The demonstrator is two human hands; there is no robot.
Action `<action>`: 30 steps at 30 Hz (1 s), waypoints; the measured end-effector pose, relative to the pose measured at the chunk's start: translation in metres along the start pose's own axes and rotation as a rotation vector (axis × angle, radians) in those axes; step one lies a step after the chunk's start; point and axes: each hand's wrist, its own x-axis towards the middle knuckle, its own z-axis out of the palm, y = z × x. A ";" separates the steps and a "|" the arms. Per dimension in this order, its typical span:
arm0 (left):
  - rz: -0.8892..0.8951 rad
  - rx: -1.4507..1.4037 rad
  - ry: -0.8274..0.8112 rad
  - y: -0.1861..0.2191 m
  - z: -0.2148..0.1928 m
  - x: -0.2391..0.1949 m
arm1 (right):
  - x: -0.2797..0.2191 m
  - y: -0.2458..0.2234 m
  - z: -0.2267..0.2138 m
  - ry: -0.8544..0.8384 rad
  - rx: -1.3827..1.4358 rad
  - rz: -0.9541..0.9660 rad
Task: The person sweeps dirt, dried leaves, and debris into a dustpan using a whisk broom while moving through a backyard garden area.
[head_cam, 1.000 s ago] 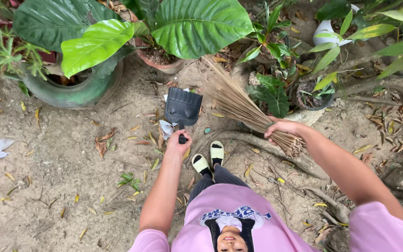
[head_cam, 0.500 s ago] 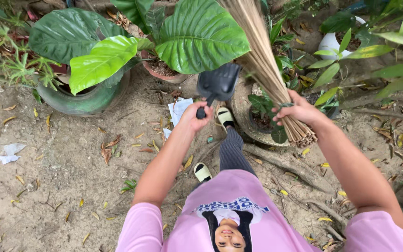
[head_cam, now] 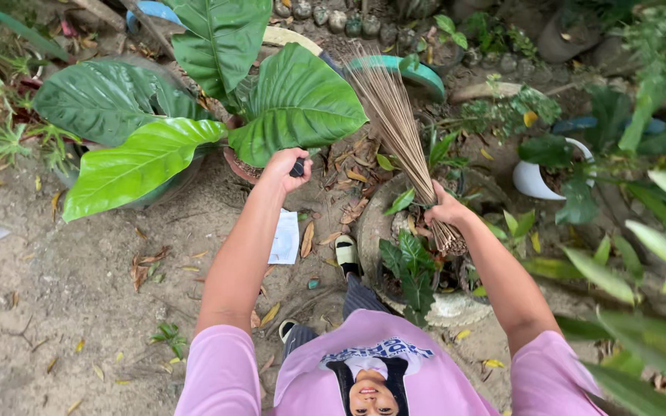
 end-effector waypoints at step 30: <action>0.061 -0.034 0.240 0.128 0.007 0.017 | 0.281 -0.101 -0.009 -0.320 -0.954 0.136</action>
